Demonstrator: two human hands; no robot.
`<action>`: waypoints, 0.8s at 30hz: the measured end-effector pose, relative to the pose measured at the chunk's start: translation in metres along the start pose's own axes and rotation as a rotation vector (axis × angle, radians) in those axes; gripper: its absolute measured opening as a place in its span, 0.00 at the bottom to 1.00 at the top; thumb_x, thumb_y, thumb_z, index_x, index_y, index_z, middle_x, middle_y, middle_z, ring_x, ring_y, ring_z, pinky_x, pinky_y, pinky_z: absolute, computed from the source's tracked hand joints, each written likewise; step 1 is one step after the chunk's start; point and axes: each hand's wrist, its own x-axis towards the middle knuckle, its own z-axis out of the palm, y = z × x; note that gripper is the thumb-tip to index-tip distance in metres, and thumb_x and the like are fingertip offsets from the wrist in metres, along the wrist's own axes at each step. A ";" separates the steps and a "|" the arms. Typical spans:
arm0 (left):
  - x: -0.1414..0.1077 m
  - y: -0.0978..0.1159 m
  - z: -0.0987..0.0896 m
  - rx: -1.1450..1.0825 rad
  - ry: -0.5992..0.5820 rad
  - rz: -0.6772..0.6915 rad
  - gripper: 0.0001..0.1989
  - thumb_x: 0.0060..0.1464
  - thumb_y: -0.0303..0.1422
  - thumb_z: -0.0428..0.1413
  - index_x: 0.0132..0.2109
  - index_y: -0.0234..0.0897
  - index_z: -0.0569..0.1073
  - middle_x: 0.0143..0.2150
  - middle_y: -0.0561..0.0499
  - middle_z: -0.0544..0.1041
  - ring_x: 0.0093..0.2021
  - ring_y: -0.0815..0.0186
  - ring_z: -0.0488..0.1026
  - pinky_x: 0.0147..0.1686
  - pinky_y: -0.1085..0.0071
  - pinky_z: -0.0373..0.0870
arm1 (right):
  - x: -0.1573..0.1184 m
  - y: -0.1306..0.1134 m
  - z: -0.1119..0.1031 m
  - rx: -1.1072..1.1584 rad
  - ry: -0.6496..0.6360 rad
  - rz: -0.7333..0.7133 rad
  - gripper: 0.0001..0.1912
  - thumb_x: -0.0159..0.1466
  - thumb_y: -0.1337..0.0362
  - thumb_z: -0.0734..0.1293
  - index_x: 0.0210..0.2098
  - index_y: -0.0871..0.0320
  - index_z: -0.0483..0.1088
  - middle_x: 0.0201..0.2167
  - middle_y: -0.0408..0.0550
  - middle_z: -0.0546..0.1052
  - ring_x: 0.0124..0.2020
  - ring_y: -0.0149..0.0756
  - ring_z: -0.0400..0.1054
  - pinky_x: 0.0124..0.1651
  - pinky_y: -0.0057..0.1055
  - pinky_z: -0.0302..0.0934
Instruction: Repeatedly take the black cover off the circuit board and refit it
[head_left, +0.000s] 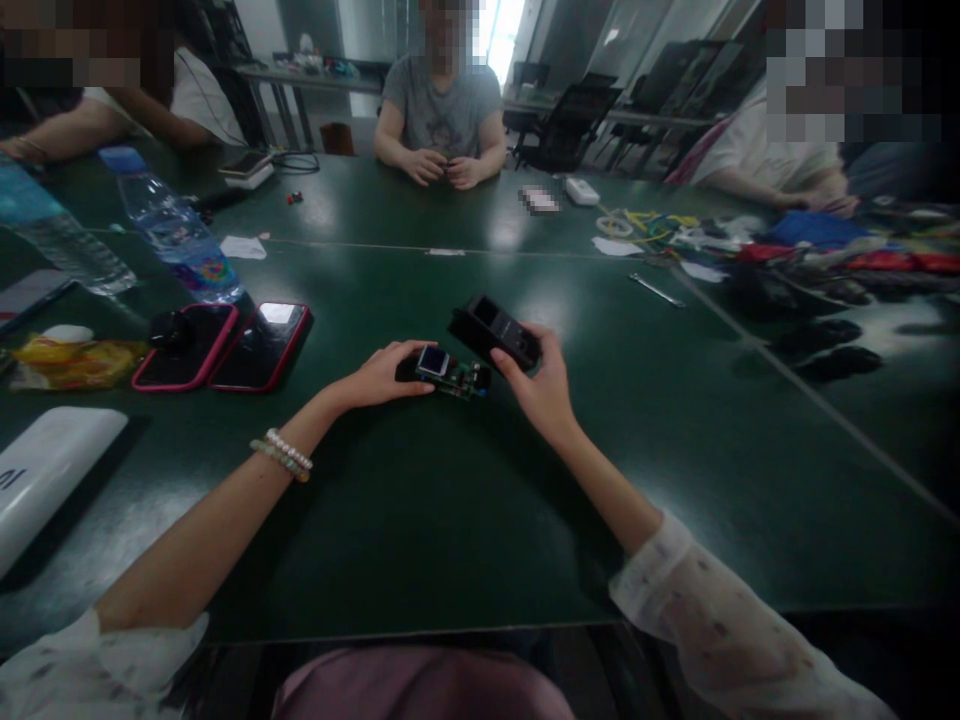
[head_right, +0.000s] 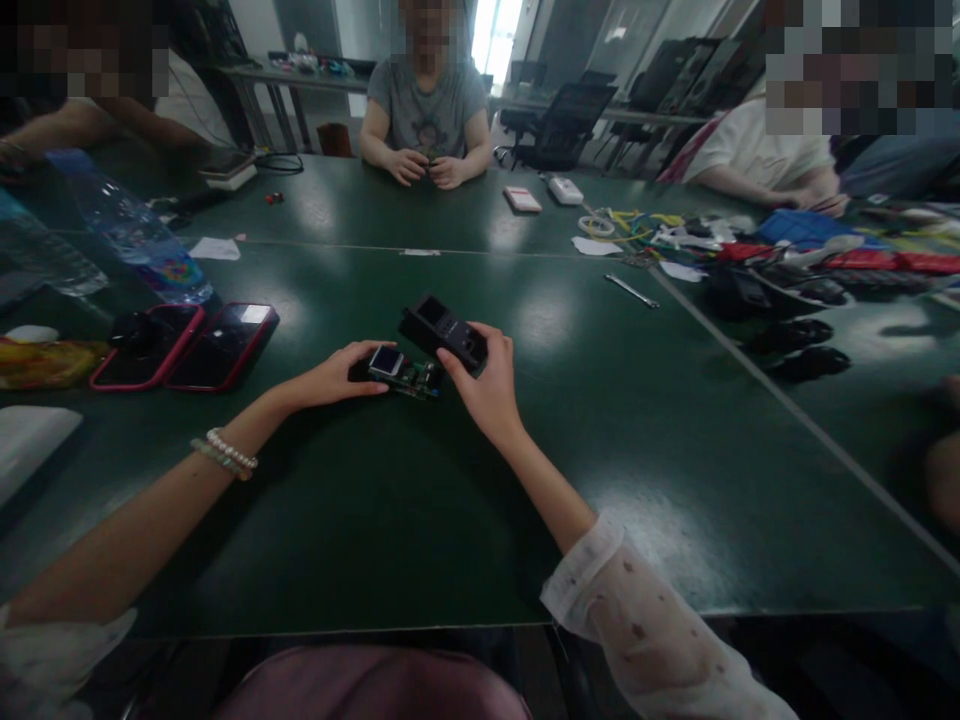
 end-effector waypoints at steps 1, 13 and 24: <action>0.000 0.001 0.000 -0.003 -0.008 -0.004 0.37 0.56 0.48 0.61 0.68 0.43 0.60 0.64 0.41 0.67 0.61 0.49 0.66 0.61 0.50 0.62 | 0.002 0.005 -0.001 -0.045 0.020 -0.002 0.25 0.63 0.47 0.69 0.53 0.52 0.65 0.48 0.54 0.72 0.51 0.49 0.65 0.55 0.50 0.62; 0.000 -0.001 0.000 0.006 -0.009 0.000 0.36 0.57 0.48 0.60 0.68 0.42 0.61 0.62 0.41 0.68 0.61 0.50 0.66 0.60 0.51 0.63 | 0.004 0.029 0.005 -0.220 -0.055 0.141 0.33 0.67 0.38 0.56 0.60 0.55 0.62 0.52 0.60 0.72 0.57 0.59 0.60 0.58 0.61 0.52; -0.001 -0.001 -0.001 0.012 -0.013 -0.001 0.34 0.56 0.48 0.60 0.67 0.45 0.63 0.64 0.42 0.67 0.61 0.49 0.66 0.60 0.49 0.62 | 0.003 0.033 0.005 -0.263 -0.120 -0.031 0.31 0.63 0.49 0.68 0.60 0.56 0.62 0.53 0.61 0.69 0.55 0.60 0.62 0.54 0.61 0.60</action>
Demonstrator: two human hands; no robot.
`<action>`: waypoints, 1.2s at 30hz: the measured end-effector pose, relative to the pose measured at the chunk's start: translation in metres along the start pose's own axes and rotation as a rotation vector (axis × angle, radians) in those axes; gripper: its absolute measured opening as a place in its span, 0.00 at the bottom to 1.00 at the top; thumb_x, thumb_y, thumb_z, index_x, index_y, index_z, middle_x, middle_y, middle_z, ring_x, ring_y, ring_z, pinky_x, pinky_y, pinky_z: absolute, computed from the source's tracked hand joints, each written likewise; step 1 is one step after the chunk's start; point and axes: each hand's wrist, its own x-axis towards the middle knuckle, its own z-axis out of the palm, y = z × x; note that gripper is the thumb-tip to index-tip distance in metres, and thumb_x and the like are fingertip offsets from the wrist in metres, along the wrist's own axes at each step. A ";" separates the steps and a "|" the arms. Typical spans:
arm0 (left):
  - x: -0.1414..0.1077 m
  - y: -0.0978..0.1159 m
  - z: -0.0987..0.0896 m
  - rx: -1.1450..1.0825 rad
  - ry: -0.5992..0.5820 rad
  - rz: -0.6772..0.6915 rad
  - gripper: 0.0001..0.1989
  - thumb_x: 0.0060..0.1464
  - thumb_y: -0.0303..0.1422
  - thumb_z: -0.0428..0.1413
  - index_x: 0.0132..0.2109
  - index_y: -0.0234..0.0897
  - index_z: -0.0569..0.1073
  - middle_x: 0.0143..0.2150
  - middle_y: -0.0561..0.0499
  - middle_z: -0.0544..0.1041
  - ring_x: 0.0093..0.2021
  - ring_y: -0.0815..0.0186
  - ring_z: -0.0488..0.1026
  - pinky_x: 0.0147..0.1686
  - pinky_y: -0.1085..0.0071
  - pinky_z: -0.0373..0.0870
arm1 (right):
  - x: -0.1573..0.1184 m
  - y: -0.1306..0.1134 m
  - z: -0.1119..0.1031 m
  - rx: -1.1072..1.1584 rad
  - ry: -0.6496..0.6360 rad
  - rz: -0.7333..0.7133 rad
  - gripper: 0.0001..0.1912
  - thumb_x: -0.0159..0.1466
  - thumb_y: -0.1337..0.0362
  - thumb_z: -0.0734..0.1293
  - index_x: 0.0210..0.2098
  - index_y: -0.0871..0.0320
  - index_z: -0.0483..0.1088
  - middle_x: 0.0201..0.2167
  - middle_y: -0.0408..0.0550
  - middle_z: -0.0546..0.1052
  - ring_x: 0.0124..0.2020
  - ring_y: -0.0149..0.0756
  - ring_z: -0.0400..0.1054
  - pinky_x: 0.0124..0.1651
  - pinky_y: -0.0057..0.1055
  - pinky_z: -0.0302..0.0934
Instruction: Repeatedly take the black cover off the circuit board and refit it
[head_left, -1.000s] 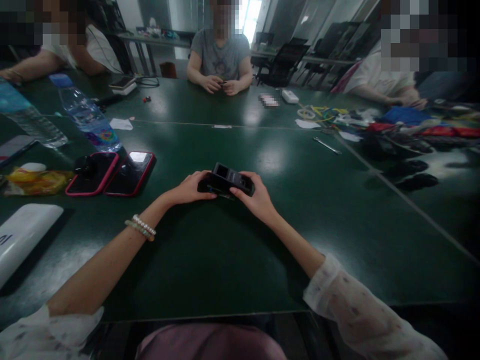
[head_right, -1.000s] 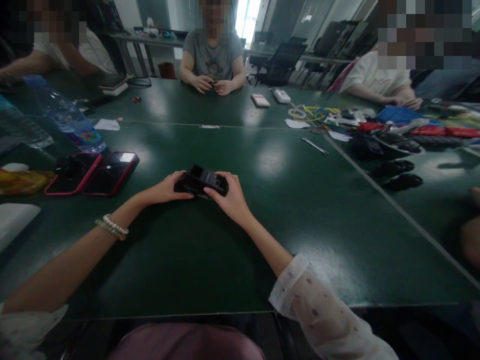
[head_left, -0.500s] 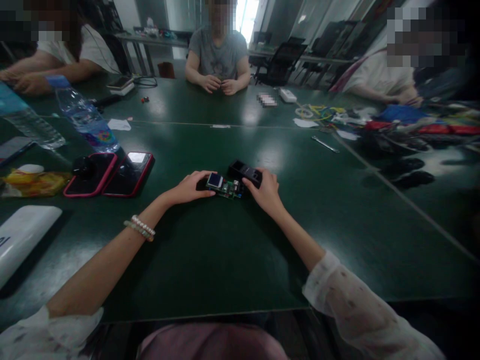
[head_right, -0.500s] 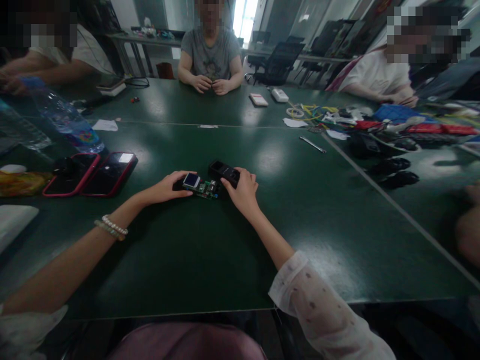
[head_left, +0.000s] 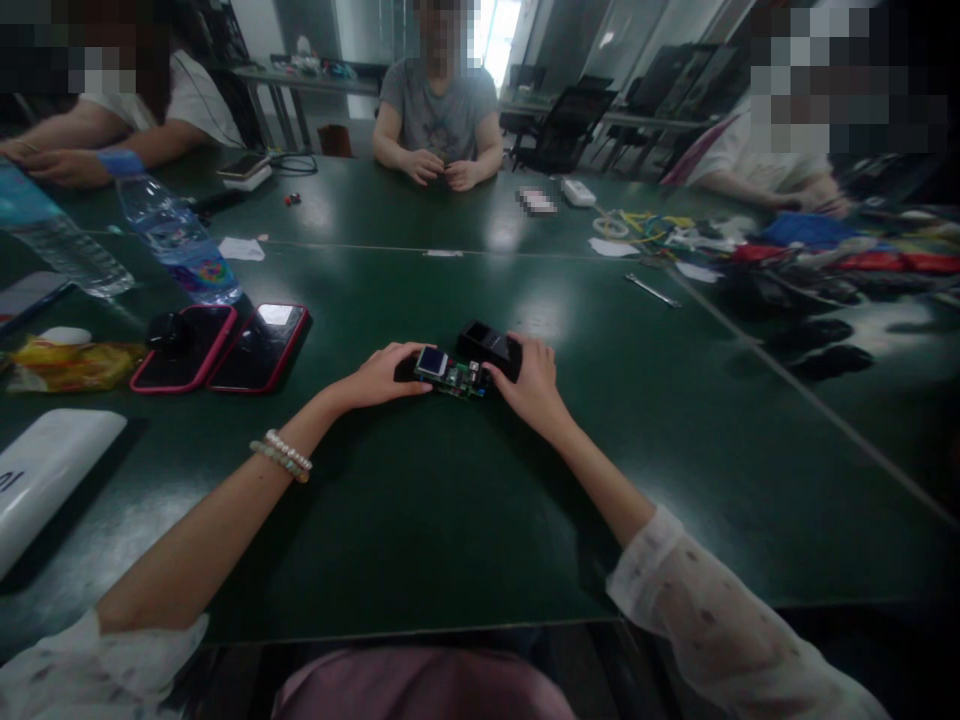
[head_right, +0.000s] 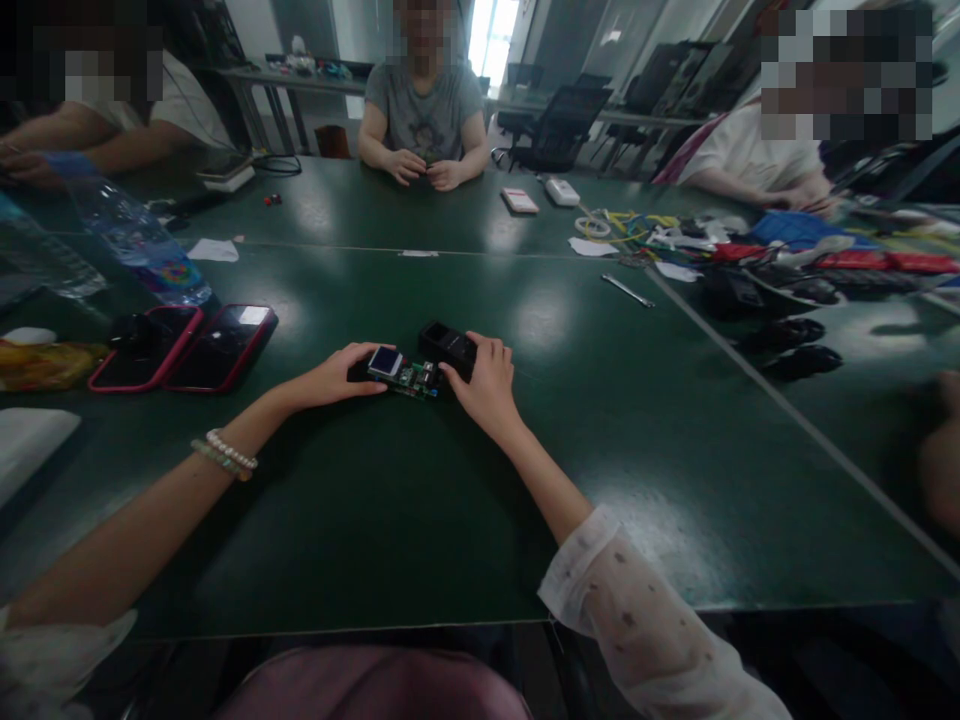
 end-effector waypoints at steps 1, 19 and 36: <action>0.000 0.000 0.000 0.000 -0.001 -0.005 0.34 0.56 0.48 0.60 0.67 0.46 0.62 0.64 0.43 0.67 0.61 0.49 0.66 0.60 0.49 0.62 | 0.000 0.002 0.001 -0.004 -0.018 -0.019 0.30 0.62 0.52 0.68 0.60 0.56 0.62 0.53 0.61 0.68 0.56 0.60 0.62 0.54 0.61 0.61; 0.003 -0.004 0.005 -0.020 0.033 -0.043 0.35 0.53 0.48 0.62 0.62 0.35 0.66 0.61 0.37 0.69 0.59 0.48 0.68 0.59 0.50 0.65 | -0.009 -0.038 -0.009 0.313 -0.184 -0.184 0.28 0.65 0.51 0.67 0.61 0.52 0.58 0.56 0.56 0.68 0.56 0.50 0.66 0.60 0.49 0.63; -0.003 0.012 -0.003 -0.040 -0.009 -0.053 0.31 0.65 0.55 0.45 0.65 0.42 0.66 0.63 0.43 0.69 0.64 0.51 0.63 0.64 0.52 0.58 | -0.012 -0.043 -0.007 0.209 -0.307 -0.324 0.25 0.61 0.60 0.72 0.55 0.51 0.61 0.52 0.54 0.69 0.53 0.50 0.64 0.55 0.51 0.63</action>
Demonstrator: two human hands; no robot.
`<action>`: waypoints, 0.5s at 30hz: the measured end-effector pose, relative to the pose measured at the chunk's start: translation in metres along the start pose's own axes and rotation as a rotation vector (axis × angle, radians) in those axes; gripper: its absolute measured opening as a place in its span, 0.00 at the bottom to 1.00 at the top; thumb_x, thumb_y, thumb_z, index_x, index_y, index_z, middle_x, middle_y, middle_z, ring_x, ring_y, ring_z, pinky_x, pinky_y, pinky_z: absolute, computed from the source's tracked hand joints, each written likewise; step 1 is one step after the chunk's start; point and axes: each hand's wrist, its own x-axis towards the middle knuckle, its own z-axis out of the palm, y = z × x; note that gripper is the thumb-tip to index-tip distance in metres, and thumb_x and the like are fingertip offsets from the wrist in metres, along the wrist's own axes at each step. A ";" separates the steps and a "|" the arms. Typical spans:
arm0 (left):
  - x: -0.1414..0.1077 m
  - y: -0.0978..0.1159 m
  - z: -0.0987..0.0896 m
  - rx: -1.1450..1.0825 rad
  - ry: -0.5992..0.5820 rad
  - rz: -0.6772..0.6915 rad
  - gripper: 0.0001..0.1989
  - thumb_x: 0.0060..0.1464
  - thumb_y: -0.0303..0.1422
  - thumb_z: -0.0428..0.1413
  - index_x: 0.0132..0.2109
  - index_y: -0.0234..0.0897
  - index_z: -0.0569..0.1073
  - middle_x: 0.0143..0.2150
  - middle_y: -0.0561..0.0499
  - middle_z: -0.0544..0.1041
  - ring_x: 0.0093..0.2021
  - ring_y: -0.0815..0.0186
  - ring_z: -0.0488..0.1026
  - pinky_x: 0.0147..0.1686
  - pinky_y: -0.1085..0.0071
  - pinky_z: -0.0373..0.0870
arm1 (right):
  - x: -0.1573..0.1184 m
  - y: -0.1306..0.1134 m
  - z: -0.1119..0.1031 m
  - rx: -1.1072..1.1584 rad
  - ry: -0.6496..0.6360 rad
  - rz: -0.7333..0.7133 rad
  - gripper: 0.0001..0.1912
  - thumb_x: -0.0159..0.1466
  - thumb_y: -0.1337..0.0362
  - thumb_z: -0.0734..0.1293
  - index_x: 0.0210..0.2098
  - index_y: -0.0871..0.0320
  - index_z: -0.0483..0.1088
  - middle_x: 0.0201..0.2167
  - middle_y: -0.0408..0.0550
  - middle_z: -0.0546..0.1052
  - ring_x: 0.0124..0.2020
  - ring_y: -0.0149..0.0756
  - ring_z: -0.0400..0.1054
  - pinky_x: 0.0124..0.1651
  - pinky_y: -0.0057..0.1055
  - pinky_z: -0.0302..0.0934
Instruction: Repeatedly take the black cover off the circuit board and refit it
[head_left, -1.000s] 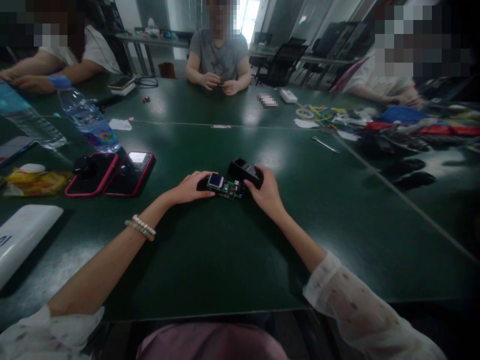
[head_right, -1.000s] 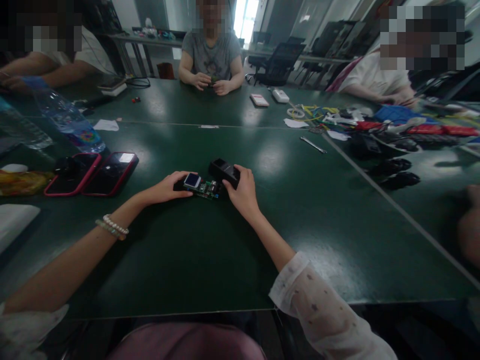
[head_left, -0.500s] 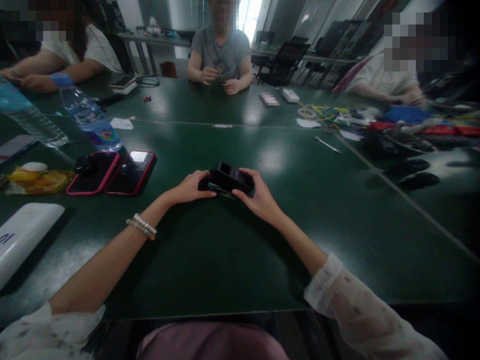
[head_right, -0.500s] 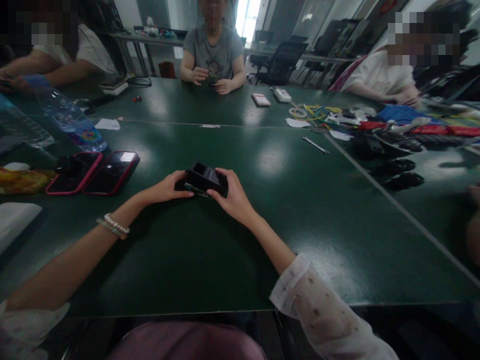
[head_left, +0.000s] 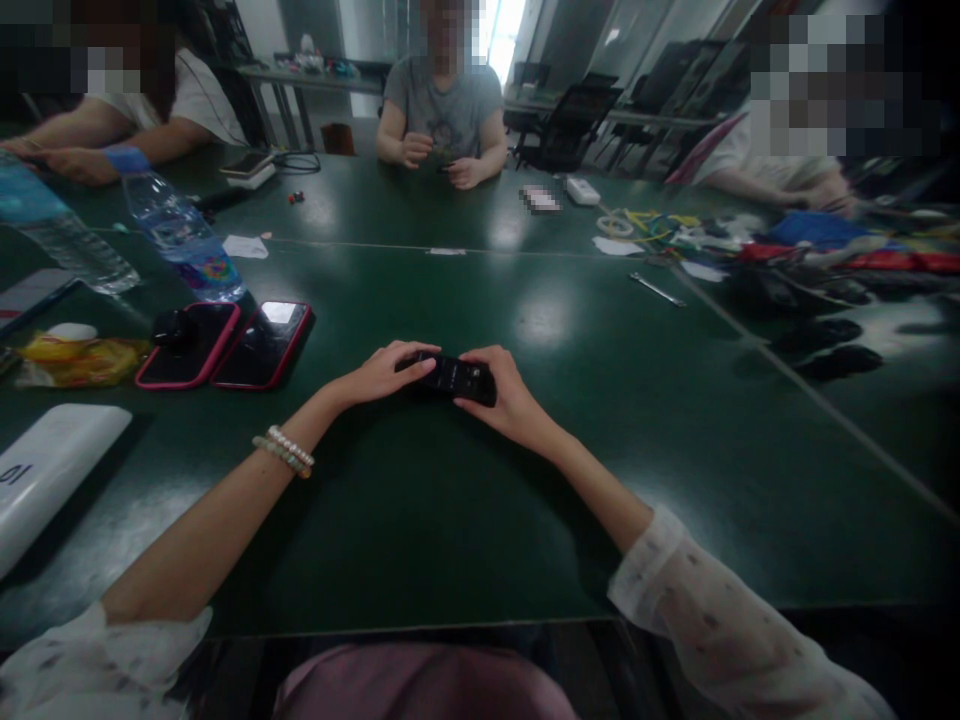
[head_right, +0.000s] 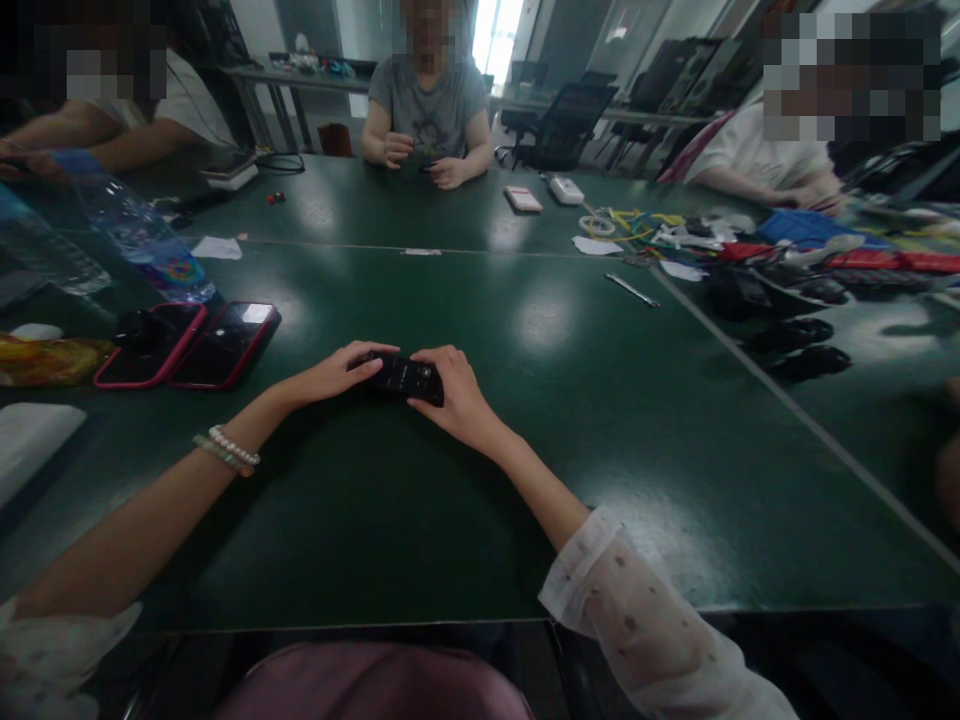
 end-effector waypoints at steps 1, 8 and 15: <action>0.000 0.000 0.000 -0.004 -0.004 0.005 0.31 0.64 0.55 0.46 0.65 0.42 0.66 0.63 0.43 0.69 0.64 0.51 0.63 0.64 0.52 0.59 | -0.001 0.000 0.000 0.025 -0.006 0.021 0.26 0.61 0.58 0.73 0.55 0.51 0.61 0.52 0.54 0.68 0.53 0.50 0.64 0.56 0.51 0.63; 0.001 -0.003 -0.001 -0.026 -0.028 -0.014 0.31 0.60 0.55 0.53 0.65 0.47 0.66 0.62 0.44 0.69 0.59 0.51 0.67 0.58 0.52 0.64 | 0.000 0.004 0.002 0.343 -0.023 0.269 0.26 0.66 0.46 0.65 0.57 0.53 0.60 0.52 0.55 0.70 0.57 0.48 0.66 0.59 0.50 0.62; 0.000 -0.007 -0.002 -0.055 -0.049 0.007 0.31 0.60 0.54 0.55 0.66 0.50 0.65 0.63 0.46 0.68 0.59 0.51 0.67 0.57 0.53 0.64 | 0.003 0.003 -0.005 0.366 -0.102 0.308 0.23 0.65 0.48 0.67 0.55 0.53 0.66 0.55 0.55 0.71 0.55 0.48 0.68 0.55 0.49 0.65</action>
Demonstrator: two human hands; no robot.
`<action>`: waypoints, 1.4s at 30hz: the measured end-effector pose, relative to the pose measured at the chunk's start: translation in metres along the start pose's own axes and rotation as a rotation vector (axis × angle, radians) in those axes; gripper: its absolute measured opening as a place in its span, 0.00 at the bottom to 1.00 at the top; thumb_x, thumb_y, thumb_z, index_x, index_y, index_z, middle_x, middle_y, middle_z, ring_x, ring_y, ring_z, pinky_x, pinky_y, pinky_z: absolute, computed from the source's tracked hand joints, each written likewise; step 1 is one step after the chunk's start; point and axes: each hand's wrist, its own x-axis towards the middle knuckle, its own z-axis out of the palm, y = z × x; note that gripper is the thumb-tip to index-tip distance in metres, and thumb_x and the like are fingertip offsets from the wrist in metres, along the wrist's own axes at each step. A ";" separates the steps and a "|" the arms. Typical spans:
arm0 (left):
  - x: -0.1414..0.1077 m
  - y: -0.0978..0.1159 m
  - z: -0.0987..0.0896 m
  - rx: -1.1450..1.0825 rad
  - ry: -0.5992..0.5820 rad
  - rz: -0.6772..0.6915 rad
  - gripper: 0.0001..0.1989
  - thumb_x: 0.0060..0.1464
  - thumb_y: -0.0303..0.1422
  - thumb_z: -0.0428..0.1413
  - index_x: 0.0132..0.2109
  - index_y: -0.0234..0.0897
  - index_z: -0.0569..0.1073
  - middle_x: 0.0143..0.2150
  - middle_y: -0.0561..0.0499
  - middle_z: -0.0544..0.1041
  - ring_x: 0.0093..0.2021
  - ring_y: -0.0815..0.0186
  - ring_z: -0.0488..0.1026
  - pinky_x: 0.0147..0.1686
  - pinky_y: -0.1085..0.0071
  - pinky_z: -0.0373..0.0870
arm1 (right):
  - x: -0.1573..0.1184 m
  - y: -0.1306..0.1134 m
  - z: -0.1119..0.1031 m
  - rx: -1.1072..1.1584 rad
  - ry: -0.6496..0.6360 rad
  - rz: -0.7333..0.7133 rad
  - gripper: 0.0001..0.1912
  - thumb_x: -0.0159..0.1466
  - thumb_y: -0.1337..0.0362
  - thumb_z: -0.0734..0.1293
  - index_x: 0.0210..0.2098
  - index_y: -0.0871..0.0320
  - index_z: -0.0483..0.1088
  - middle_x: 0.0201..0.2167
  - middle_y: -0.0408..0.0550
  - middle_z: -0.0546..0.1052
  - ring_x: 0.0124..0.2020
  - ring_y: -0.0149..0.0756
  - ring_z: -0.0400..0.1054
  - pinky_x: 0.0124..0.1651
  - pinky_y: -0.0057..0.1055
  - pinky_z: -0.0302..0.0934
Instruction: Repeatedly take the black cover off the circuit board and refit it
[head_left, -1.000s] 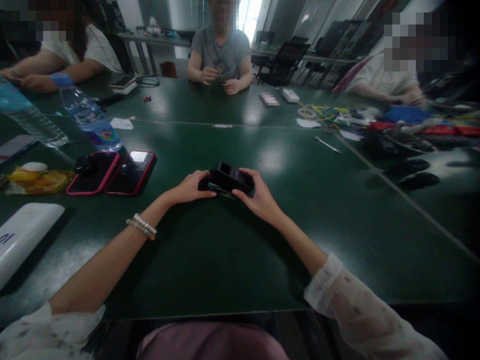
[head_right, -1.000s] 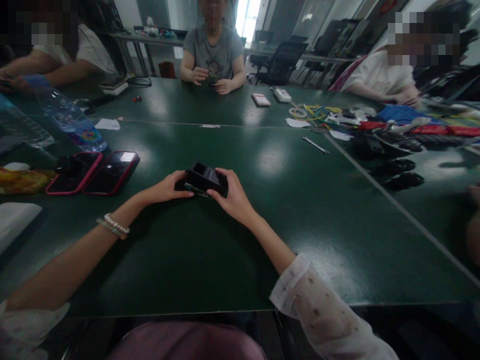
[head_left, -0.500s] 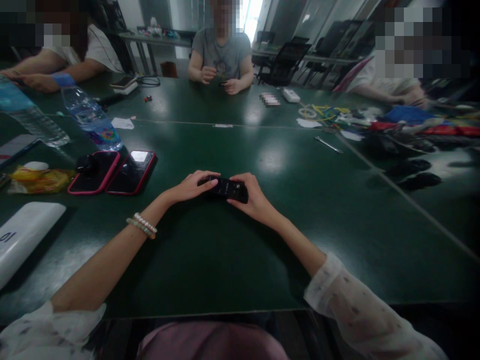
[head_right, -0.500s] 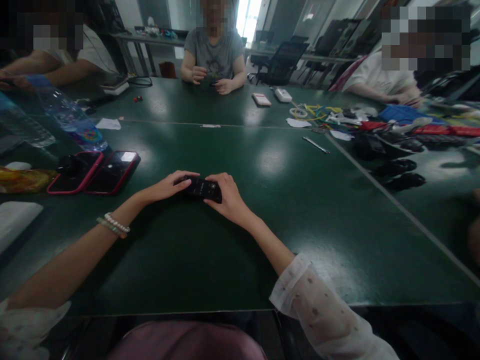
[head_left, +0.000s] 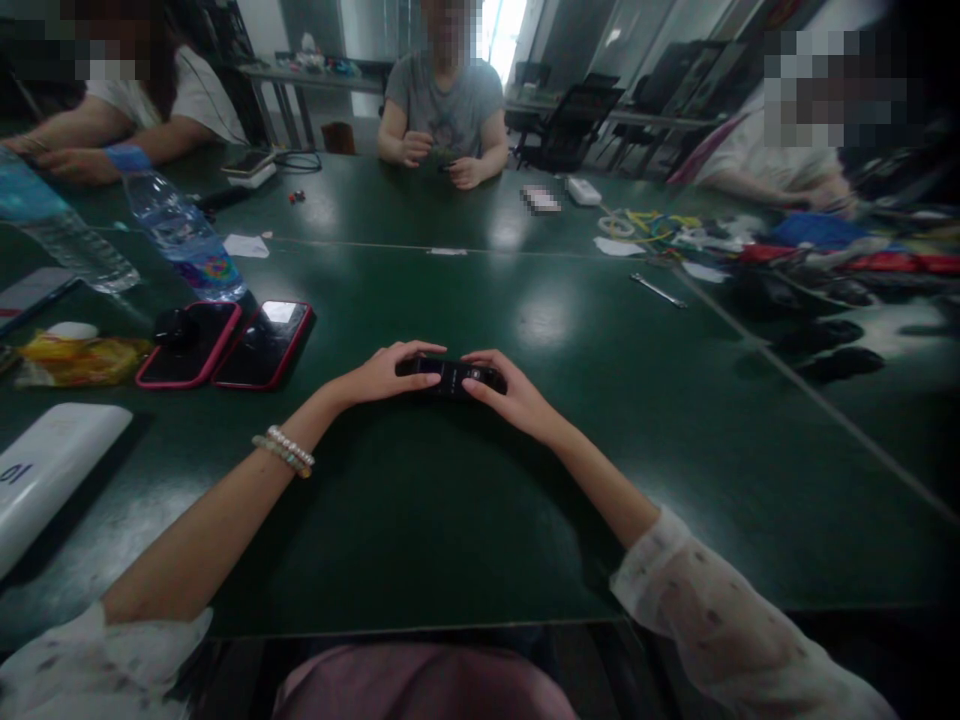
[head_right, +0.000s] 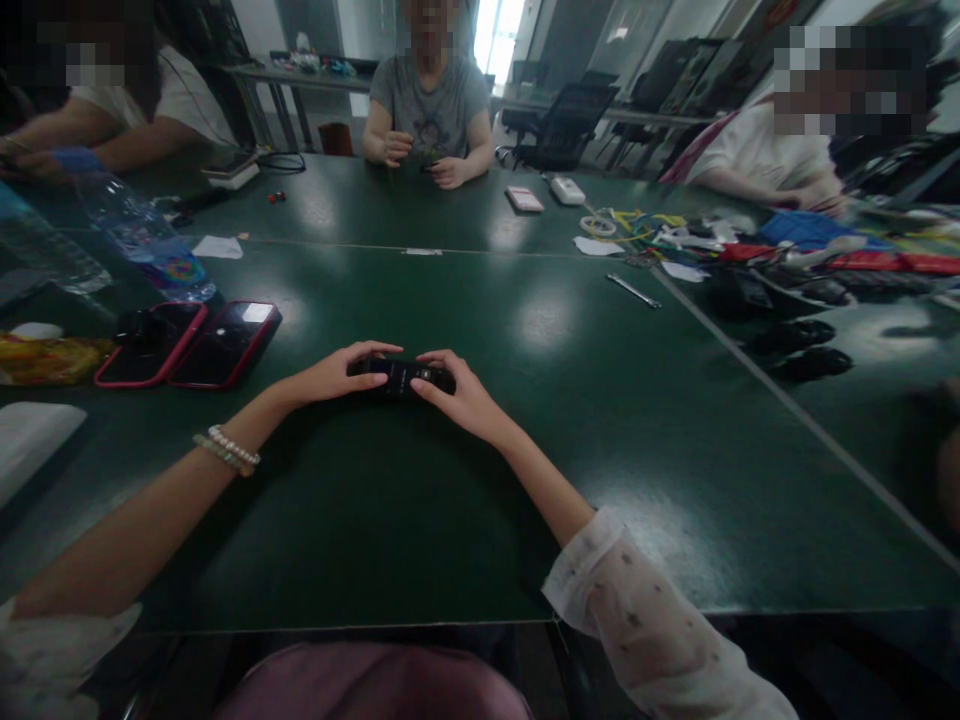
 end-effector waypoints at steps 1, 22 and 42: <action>0.000 -0.001 0.000 -0.001 -0.001 -0.001 0.31 0.60 0.54 0.55 0.66 0.50 0.65 0.63 0.46 0.68 0.59 0.51 0.66 0.58 0.53 0.64 | 0.000 0.000 0.000 -0.001 -0.003 -0.004 0.23 0.65 0.48 0.67 0.55 0.53 0.66 0.55 0.55 0.71 0.55 0.48 0.68 0.55 0.49 0.65; 0.000 0.009 0.001 -0.263 -0.015 0.010 0.25 0.63 0.49 0.53 0.62 0.43 0.69 0.57 0.46 0.71 0.55 0.54 0.69 0.54 0.58 0.66 | 0.000 0.003 0.001 -0.053 0.001 -0.068 0.19 0.66 0.50 0.67 0.53 0.49 0.68 0.52 0.50 0.71 0.52 0.47 0.67 0.54 0.48 0.64; 0.002 -0.001 0.002 -0.068 0.011 -0.022 0.30 0.61 0.53 0.54 0.65 0.46 0.66 0.62 0.44 0.69 0.60 0.50 0.68 0.58 0.51 0.64 | -0.001 0.006 0.006 -0.040 0.127 0.111 0.25 0.67 0.43 0.62 0.56 0.51 0.65 0.53 0.54 0.68 0.55 0.47 0.64 0.61 0.51 0.59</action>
